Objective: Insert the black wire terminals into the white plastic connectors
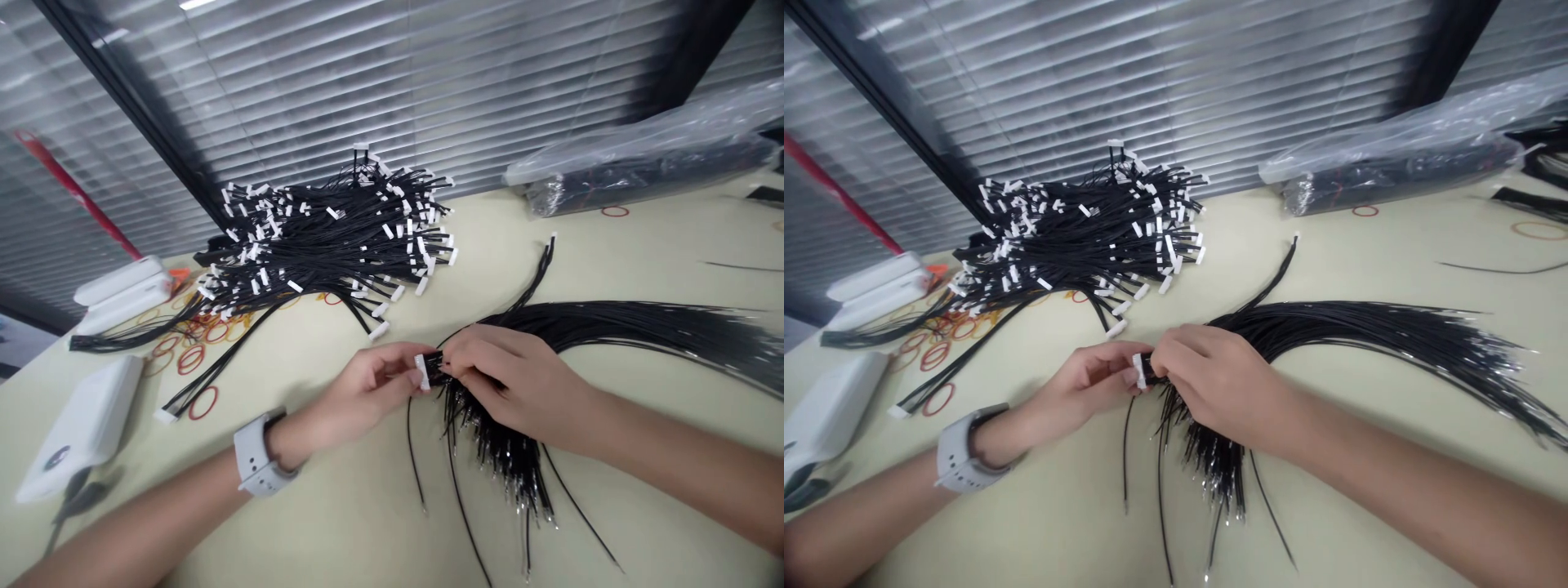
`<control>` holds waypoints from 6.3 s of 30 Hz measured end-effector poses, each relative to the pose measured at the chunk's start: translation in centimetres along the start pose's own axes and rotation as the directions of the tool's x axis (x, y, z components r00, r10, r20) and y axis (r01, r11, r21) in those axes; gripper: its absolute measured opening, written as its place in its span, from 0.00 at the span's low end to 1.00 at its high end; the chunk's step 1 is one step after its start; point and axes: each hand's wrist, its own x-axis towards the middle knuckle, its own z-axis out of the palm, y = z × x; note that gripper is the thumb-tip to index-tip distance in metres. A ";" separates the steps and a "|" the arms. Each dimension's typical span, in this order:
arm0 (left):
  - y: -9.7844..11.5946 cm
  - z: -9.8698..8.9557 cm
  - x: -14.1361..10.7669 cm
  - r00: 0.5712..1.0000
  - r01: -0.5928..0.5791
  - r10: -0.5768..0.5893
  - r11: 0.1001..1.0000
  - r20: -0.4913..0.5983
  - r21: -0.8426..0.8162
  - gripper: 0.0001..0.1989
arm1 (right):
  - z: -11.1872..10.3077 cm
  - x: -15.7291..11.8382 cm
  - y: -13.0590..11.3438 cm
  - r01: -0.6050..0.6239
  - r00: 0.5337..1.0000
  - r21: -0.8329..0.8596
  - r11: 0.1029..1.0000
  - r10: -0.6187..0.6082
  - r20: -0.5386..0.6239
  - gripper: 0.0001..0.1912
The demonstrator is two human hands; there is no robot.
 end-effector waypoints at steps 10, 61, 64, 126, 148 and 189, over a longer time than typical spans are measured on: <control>0.4 0.0 0.4 0.999 -0.011 0.009 0.999 -0.040 -0.052 0.11 | -0.2 0.0 -0.4 0.013 0.999 -0.054 0.998 -0.010 0.048 0.07; 0.3 0.1 0.3 1.000 0.006 -0.007 1.000 -0.029 -0.017 0.09 | 1.8 -0.9 -1.1 0.017 0.987 -0.098 0.995 -0.032 -0.158 0.13; 0.5 0.2 0.3 0.999 -0.022 0.023 1.000 -0.040 0.012 0.09 | 1.6 -0.7 -1.3 -0.026 0.990 -0.067 0.997 0.016 -0.137 0.12; -0.2 0.9 0.2 0.979 -0.077 0.123 0.960 -0.160 0.268 0.10 | 0.8 0.5 -2.2 -0.391 0.908 -0.107 0.914 0.402 0.120 0.07; 0.1 0.4 0.8 0.985 -0.030 0.035 0.999 -0.166 0.035 0.09 | 0.0 0.7 -0.9 -0.221 0.966 0.000 0.975 0.219 -0.139 0.06; 0.4 0.3 0.5 0.990 -0.043 0.058 0.992 -0.127 0.116 0.08 | -1.2 0.7 -1.6 -0.029 0.991 -0.297 0.954 0.066 0.116 0.12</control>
